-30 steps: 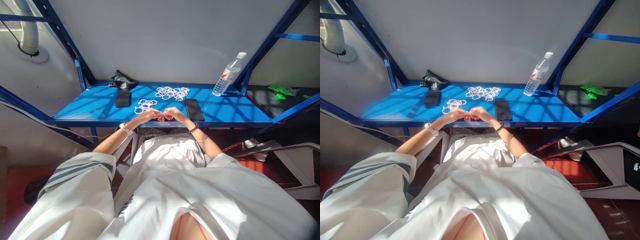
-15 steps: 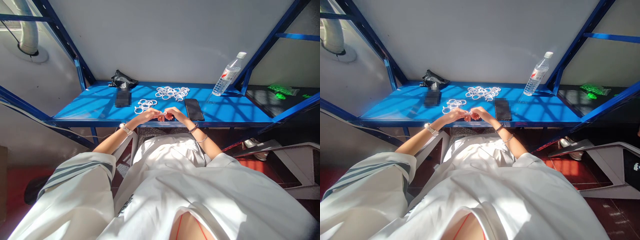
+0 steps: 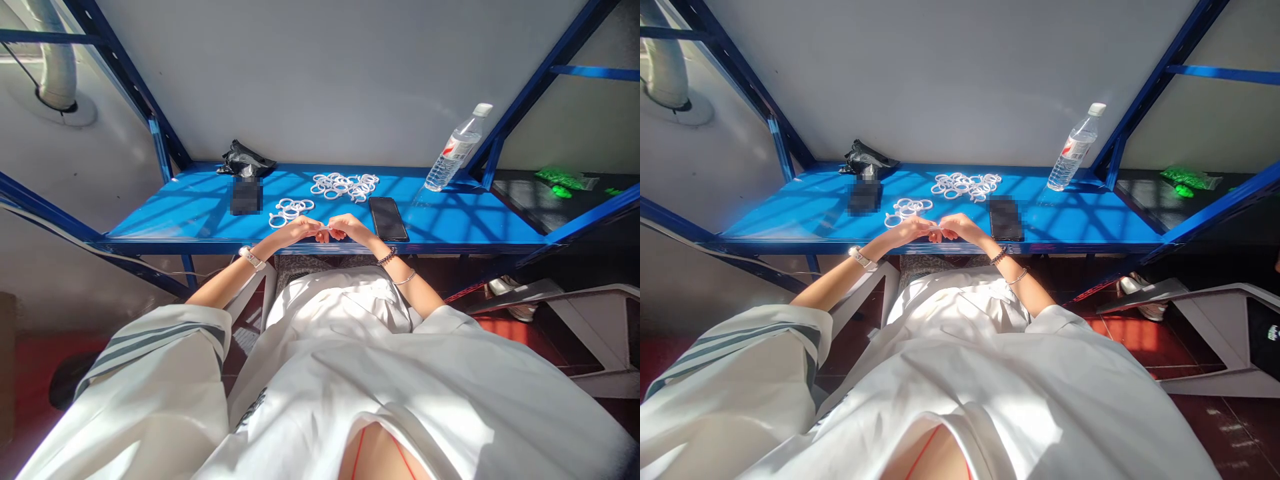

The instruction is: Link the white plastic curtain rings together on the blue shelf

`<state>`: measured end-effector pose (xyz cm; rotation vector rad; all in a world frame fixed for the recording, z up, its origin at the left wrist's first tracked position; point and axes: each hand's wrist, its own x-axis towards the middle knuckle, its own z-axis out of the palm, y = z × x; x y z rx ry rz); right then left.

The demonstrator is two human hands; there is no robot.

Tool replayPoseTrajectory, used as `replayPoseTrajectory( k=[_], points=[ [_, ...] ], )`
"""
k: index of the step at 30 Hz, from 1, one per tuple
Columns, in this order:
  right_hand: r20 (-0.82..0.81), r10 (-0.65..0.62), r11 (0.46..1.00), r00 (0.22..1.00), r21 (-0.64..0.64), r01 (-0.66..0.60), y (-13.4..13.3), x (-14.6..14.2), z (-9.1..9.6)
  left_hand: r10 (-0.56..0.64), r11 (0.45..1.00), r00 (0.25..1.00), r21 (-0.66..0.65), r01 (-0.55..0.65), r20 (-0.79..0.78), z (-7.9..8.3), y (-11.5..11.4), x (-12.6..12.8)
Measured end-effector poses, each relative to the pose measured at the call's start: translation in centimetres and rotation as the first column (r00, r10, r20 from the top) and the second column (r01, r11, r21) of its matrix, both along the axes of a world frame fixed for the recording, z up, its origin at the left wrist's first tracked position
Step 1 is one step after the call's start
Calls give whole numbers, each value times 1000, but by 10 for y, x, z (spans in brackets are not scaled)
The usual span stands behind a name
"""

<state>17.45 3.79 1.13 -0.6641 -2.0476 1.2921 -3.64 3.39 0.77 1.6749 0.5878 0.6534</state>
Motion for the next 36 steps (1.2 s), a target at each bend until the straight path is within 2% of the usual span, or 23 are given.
replayPoseTrajectory(
  k=[9, 16, 23, 36],
  points=[
    [-12, -4, 1000, 1000, 27, 5, 2, 0, -4, 12, 1000, 1000, -3, -12, -3, 0, -1, 2],
    [-35, -9, 1000, 999, 28, 10, 1, 0, -3, 30, 991, 998, 133, -22, -56, -2, 0, 0],
    [-62, -35, 999, 997, 28, 37, 2, 1, -3, 31, 999, 998, 28, -33, 61, -1, -2, 5],
    [-95, -83, 996, 992, 18, 85, 0, 0, -1, 34, 999, 997, 7, -35, 73, -4, 0, 5]
  ],
)
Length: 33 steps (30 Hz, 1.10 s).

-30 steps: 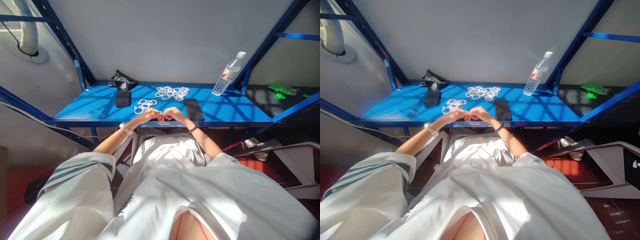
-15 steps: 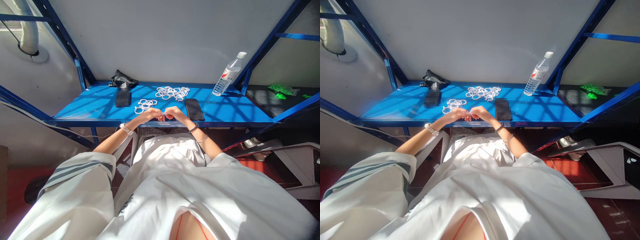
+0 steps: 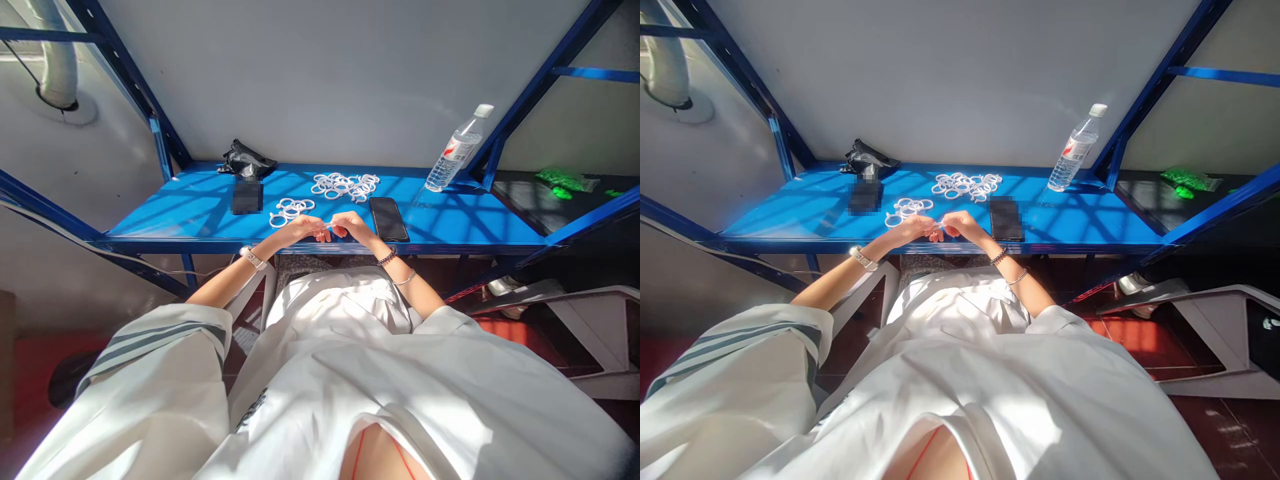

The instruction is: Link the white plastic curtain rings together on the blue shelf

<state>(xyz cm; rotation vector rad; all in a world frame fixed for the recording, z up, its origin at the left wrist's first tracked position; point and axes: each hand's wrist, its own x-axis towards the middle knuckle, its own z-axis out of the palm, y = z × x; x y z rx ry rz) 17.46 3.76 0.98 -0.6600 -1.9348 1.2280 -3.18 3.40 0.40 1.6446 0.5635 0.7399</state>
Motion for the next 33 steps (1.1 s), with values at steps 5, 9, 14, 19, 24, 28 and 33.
replayPoseTrajectory(
  k=[5, 9, 14, 19, 24, 28, 33],
  points=[
    [5, -20, 1000, 1000, -20, 20, -3, 0, 3, 0, 1000, 1000, 1, 0, 8, 0, -1, 0],
    [4, -14, 1000, 1000, -20, 14, -3, 0, 4, -6, 1000, 1000, 4, 6, 2, 0, -1, 0],
    [5, 9, 1000, 1000, -16, -9, -2, 1, 3, 1, 1000, 1000, 13, -1, -8, -1, 0, -1],
    [12, 8, 1000, 1000, -22, -7, -2, 1, 3, 5, 1000, 1000, 30, -4, -30, -2, 1, -3],
    [12, -7, 1000, 1000, -23, 7, -2, 1, 2, 4, 999, 999, 46, -2, -39, -2, 1, -3],
    [-32, 7, 999, 999, -35, -8, -2, 0, 2, -2, 999, 1000, 34, 3, -29, 1, -1, -2],
    [-111, 11, 994, 994, -104, -23, -3, 0, 2, 1, 999, 999, 34, 0, -38, 3, -3, -1]
  ],
)
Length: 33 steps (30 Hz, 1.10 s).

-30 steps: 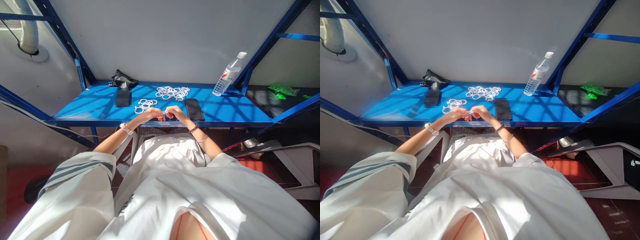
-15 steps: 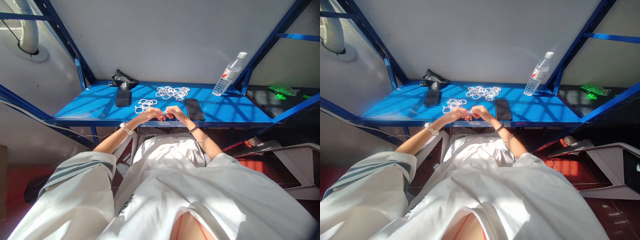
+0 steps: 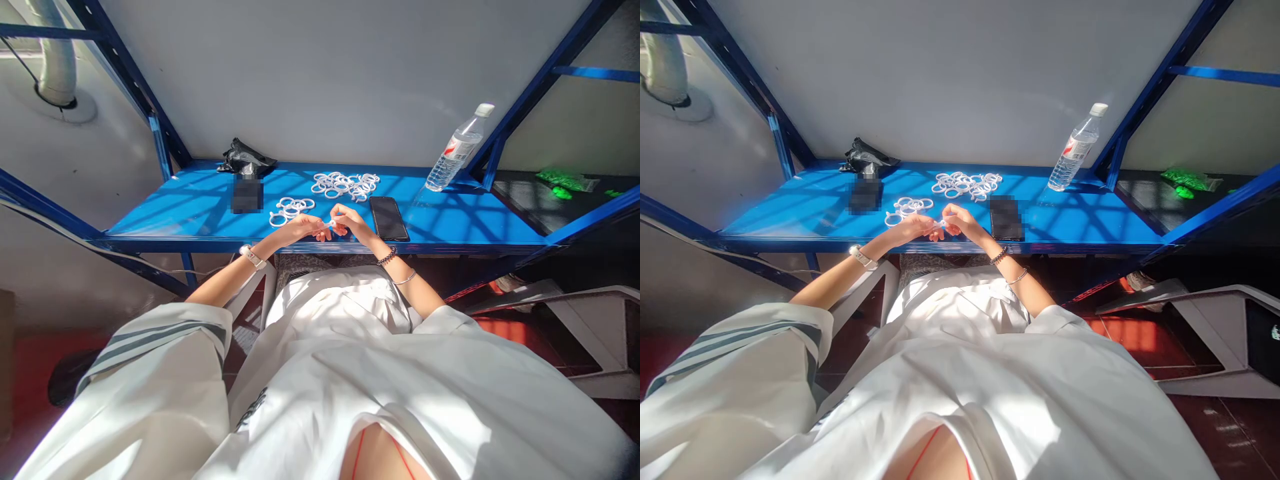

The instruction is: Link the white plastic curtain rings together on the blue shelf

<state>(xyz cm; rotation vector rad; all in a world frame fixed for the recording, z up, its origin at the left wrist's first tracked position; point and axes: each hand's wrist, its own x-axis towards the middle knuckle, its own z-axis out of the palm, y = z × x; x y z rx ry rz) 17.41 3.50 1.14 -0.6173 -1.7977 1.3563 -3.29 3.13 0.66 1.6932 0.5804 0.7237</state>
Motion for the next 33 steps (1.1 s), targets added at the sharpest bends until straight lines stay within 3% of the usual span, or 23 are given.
replayPoseTrajectory(
  k=[8, 33],
  points=[
    [98, 49, 999, 994, -21, -47, -4, 1, 7, 29, 999, 1000, -26, -29, 5, -3, 3, 0],
    [84, 53, 998, 995, -20, -51, -2, 1, 4, 16, 999, 999, 33, -15, -34, -6, 5, -2]
  ],
)
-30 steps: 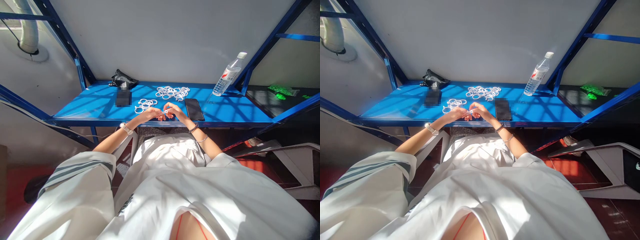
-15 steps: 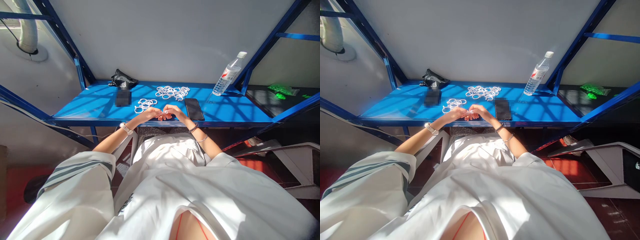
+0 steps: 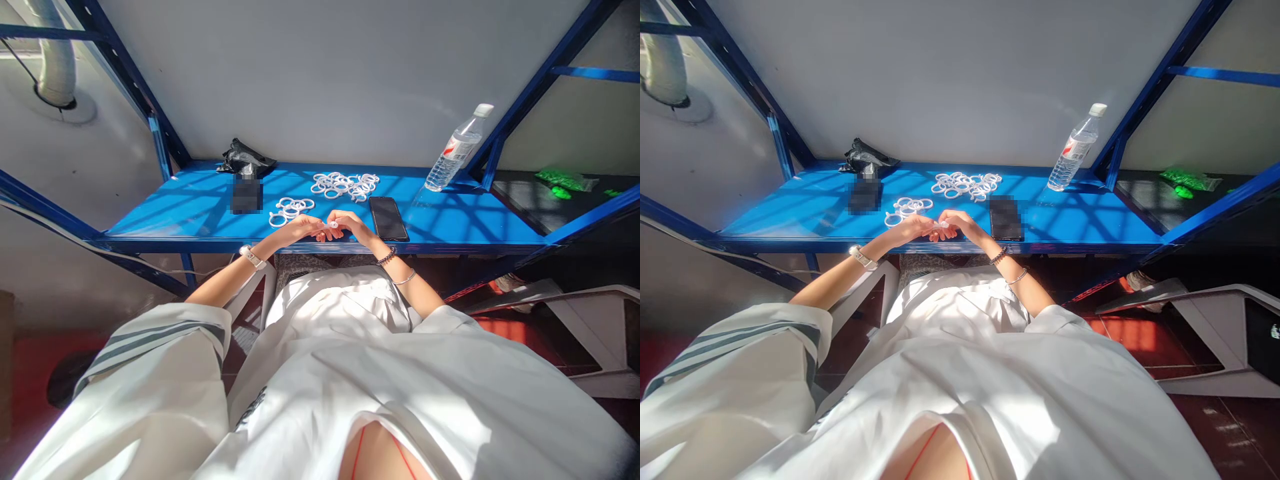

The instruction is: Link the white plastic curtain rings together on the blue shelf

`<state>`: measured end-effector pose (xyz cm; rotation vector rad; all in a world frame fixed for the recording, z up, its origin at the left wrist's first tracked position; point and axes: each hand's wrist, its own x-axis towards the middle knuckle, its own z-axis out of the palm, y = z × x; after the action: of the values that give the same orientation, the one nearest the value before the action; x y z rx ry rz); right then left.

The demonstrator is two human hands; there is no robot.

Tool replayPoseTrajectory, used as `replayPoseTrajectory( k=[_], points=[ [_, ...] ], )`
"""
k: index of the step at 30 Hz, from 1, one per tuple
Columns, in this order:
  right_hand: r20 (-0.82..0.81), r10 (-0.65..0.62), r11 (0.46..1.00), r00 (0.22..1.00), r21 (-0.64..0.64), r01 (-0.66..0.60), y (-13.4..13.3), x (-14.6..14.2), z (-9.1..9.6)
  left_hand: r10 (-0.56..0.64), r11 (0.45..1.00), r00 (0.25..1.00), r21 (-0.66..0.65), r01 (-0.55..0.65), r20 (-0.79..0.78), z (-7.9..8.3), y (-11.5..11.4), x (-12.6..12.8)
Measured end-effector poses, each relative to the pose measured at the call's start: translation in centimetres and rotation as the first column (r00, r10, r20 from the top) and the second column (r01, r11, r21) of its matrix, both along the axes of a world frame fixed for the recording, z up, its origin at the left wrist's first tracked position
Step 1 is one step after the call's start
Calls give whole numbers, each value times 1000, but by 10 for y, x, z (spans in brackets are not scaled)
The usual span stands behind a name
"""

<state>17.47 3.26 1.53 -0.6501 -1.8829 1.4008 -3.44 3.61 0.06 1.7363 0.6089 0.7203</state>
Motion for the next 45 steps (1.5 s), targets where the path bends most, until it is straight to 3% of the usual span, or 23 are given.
replayPoseTrajectory(
  k=[14, 26, 45],
  points=[
    [-8, 14, 999, 1000, 37, -14, -1, 1, 1, -16, 998, 999, 67, 18, -32, -3, 2, -4],
    [-76, -4, 1000, 997, 1, 4, 1, 0, -3, 10, 998, 999, 55, -8, -32, 4, -4, -2],
    [-11, 2, 999, 1000, 41, -1, 3, -1, -3, 58, 994, 998, 99, -54, -38, 6, -8, -1]
  ],
)
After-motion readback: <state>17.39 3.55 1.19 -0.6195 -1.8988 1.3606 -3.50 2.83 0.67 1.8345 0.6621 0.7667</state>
